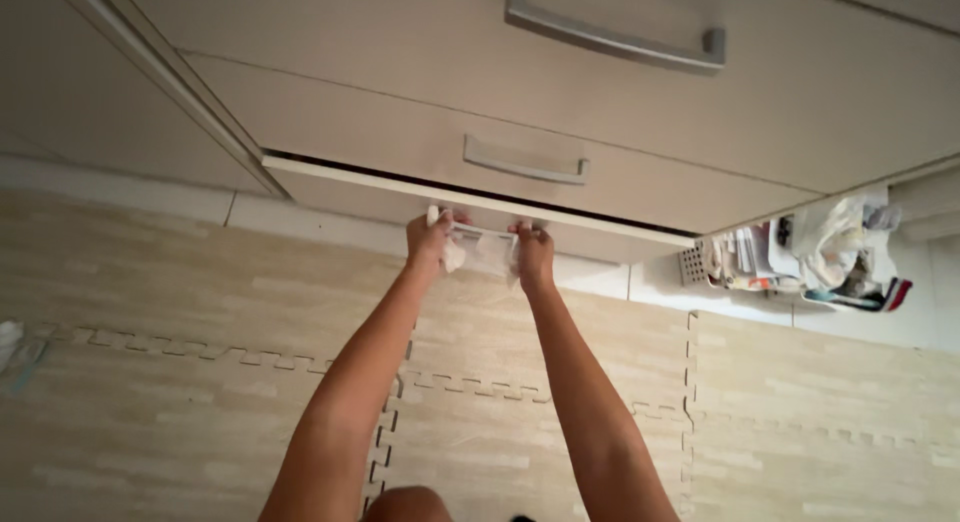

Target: The person wipes the inside and outside of a white drawer unit with a white cloth. They open and close the drawers to clean the interior surfaces and the exterior front panels.

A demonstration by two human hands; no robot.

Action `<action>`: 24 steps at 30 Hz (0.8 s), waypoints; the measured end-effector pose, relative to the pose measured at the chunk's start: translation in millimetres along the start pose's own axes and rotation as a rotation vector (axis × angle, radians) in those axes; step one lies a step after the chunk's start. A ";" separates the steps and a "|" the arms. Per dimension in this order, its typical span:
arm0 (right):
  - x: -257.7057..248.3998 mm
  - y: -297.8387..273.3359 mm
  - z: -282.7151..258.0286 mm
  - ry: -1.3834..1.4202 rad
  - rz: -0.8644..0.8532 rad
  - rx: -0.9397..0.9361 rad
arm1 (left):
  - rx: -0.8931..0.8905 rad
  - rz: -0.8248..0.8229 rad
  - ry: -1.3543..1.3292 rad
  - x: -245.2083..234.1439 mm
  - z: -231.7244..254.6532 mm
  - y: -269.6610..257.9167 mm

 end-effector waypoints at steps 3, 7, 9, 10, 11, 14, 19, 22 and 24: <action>2.5 -2.0 4.3 -0.014 -0.010 -0.070 | -0.019 0.017 -0.109 2.3 -2.7 1.3; -5.5 7.0 5.3 -0.023 -0.085 -0.035 | 0.024 -0.004 -0.134 0.9 -6.6 0.3; -7.8 10.1 3.2 -0.057 -0.097 0.043 | 0.003 -0.002 -0.187 0.8 -11.0 2.6; -9.9 10.0 3.3 -0.099 -0.096 0.046 | -0.019 0.014 -0.220 2.2 -15.3 4.6; -10.8 11.4 2.7 -0.139 -0.096 0.046 | -0.036 0.028 -0.251 2.6 -18.2 8.6; -9.1 8.8 4.0 0.066 -0.139 0.056 | -0.145 0.016 -0.280 2.4 -21.4 18.1; -4.5 -10.9 2.2 -0.062 -0.089 0.132 | -0.247 0.054 -0.109 2.2 -16.6 3.6; -9.0 -40.4 11.8 0.076 -0.103 0.114 | -0.292 0.143 -0.143 -1.7 -14.9 -20.9; -14.3 -65.5 20.5 0.212 -0.143 0.122 | -0.297 0.185 -0.208 -5.1 -11.2 -47.0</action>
Point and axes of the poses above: each hand's wrist, its own y-axis towards the middle knuckle, its own x-axis out of the palm, z = x × y, the point moved 1 cm from there along y, towards the middle knuckle, and after that the axes turned 2 degrees about -z, right-handed, at the moved point
